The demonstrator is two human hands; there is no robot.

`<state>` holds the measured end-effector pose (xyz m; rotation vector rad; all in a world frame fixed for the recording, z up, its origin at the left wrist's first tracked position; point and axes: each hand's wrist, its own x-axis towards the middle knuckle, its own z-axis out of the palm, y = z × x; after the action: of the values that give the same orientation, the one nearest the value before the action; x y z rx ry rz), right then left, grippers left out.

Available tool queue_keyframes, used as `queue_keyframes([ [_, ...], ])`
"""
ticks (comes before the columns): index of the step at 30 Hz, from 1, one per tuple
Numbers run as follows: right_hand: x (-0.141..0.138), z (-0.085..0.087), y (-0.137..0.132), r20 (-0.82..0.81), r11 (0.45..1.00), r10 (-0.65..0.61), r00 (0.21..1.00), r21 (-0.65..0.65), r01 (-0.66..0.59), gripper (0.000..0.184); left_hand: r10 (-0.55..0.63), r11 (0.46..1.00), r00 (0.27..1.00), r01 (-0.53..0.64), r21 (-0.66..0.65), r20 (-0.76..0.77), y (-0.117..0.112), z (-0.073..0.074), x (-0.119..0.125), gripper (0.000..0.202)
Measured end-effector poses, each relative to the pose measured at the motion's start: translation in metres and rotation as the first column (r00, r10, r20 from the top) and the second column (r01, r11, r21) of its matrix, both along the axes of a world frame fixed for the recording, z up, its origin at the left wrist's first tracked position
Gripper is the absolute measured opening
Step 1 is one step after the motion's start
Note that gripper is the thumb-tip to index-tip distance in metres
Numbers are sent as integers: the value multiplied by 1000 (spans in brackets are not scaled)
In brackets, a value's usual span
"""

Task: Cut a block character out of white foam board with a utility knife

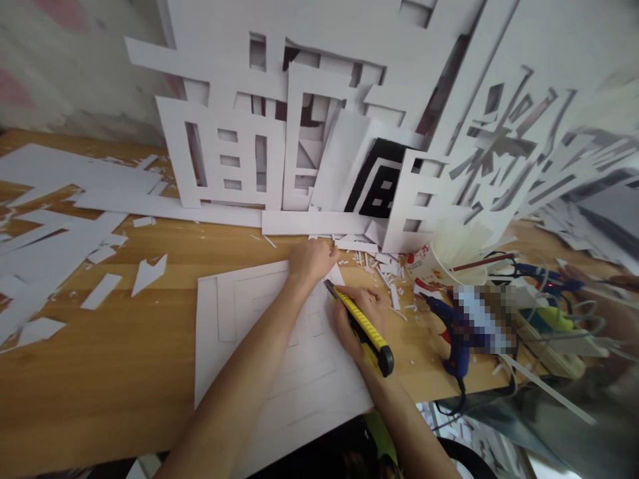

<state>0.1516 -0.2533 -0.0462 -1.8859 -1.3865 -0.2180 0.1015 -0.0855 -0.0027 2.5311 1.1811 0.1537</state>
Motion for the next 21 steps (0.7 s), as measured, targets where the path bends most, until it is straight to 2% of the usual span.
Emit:
queue_keyframes([
  [8,-2,-3,5,42,999,-17,999,47,15,18,-1,1000,1000,1,-1,-6,1,-2,1,53],
  [21,-8,6,4,-68,1000,-4,998,13,5,16,-11,999,997,14,30,-78,2,2,0,56],
])
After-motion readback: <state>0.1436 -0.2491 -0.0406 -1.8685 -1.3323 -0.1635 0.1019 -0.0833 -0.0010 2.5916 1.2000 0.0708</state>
